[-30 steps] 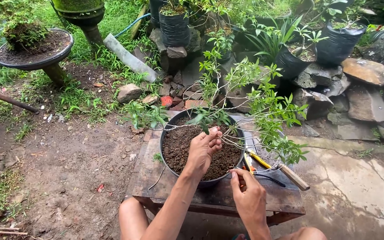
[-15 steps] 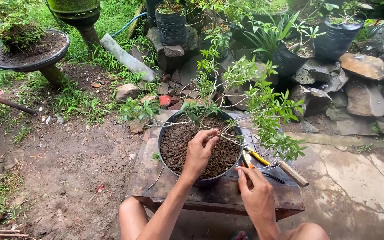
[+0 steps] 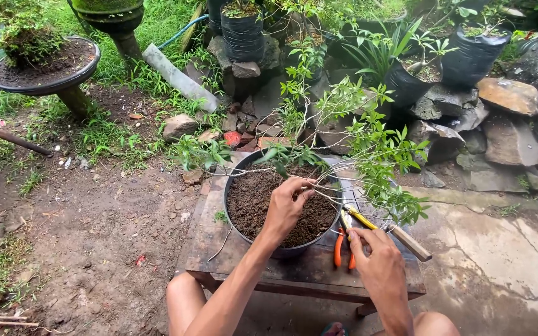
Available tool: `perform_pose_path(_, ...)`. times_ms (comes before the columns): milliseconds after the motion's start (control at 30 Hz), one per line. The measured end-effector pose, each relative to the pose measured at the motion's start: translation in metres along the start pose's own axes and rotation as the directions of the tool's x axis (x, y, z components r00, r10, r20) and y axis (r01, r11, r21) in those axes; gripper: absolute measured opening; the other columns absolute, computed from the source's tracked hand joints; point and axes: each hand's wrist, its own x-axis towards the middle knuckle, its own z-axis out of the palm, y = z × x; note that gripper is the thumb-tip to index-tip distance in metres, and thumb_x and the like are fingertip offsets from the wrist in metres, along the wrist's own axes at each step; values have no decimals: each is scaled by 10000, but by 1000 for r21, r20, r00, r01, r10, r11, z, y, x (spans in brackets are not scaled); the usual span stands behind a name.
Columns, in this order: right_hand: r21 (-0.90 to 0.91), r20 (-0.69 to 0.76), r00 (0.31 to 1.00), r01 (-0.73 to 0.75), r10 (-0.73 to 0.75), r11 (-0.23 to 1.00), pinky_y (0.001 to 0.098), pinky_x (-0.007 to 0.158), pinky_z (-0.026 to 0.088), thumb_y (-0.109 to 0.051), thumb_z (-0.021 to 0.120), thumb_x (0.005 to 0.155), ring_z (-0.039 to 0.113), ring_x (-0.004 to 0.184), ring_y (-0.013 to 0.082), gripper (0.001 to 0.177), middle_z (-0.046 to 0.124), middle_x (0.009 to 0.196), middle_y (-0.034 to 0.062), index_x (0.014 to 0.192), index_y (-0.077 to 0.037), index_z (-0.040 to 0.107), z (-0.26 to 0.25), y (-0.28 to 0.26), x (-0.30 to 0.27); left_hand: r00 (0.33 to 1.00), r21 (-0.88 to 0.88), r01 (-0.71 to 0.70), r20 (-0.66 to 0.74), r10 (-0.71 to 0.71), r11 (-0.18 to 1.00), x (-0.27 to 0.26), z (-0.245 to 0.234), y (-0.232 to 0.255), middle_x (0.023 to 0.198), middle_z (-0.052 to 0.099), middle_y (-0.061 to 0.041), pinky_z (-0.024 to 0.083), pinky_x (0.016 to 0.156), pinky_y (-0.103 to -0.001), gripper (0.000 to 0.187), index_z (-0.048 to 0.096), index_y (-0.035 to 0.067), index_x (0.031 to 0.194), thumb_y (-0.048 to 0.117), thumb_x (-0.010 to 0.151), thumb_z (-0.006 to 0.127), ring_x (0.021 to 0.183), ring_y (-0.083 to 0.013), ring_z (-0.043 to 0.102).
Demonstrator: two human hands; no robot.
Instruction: The person wraps a thin wire around a branch of a potted bonsai tree to shape it. They then use pliers to cut the excess wire and adjust the branch position.
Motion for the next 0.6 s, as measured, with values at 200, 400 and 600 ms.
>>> perform_pose_path(200, -38, -25, 999, 40, -41, 998, 481, 941, 566, -364, 592, 987, 655, 1095, 316, 366, 698, 1127, 156, 1271, -173, 720, 2, 1, 11, 996, 15, 88, 23, -88, 996, 4, -5, -2, 1187, 735, -42, 517, 582, -219, 237, 715, 182, 1183, 116, 958, 678, 761, -89, 592)
perform_pose_path(400, -63, -78, 993, 78, -83, 995, 380, 833, 578, -326, 620, 980, 635, 962, 213, 336, 688, 1025, 91, 1255, -162, 722, 9, 11, 11, 993, -2, 112, 25, -112, 994, 1, -3, -7, 1211, 739, -58, 571, 656, -273, 221, 726, 210, 1164, 174, 948, 697, 853, -121, 646)
perform_pose_path(600, -78, -134, 980, 140, -149, 987, 391, 812, 572, -303, 658, 966, 636, 952, 234, 353, 693, 1022, 105, 1278, -149, 720, 21, 12, 20, 995, -59, 95, 26, -93, 994, 1, -5, -7, 1198, 742, -39, 608, 713, -294, 227, 717, 191, 1174, 119, 963, 672, 897, -122, 679)
